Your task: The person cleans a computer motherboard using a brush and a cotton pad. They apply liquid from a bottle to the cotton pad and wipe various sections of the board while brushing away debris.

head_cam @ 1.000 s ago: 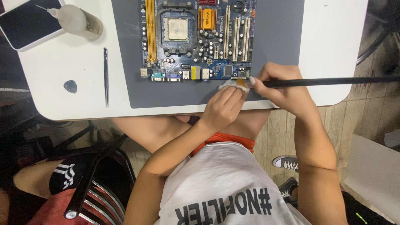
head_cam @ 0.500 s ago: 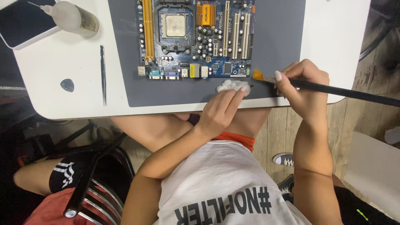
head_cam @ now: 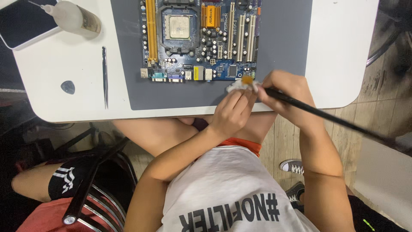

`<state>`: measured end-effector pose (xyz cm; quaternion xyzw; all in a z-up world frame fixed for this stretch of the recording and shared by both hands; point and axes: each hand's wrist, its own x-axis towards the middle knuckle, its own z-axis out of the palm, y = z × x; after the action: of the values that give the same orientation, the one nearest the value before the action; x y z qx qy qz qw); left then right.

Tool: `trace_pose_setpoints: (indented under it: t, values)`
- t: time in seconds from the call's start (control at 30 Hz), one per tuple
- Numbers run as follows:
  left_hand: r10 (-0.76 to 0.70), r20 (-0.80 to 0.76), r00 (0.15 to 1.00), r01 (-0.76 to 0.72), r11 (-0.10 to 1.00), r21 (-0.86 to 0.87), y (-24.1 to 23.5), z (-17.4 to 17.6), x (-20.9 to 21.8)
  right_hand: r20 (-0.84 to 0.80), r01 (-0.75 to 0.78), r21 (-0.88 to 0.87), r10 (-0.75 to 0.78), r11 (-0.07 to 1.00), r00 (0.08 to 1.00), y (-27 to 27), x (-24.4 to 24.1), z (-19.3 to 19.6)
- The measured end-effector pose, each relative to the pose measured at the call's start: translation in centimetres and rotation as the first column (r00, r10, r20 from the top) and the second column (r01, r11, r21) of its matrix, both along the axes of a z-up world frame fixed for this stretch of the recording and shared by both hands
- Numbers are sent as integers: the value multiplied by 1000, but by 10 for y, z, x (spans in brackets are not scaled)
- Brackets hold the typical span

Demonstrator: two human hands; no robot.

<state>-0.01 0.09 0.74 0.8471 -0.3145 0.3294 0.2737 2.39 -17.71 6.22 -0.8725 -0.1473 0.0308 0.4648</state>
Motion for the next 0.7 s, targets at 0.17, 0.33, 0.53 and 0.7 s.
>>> trace_pose_setpoints:
  t: [0.17, 0.33, 0.53, 0.7]
  values:
    - [-4, -9, 1000, 4, 1000, 8, 3, -7, -5, 3, 0, -14, 0, 1000, 1000, -1, 7, 0]
    - [20, 19, 1000, -20, 999, -39, -1, -9, -3, -71, 26, 49, -23, 998, 997, -8, 9, -5]
    - [56, 35, 998, -55, 998, -27, 0, -19, -4, -120, 21, 96, -10, 995, 993, -17, 14, -1]
    - [70, 45, 997, -68, 997, -38, -5, -11, 1, -26, 6, 80, -4, 997, 1000, -18, 35, 6]
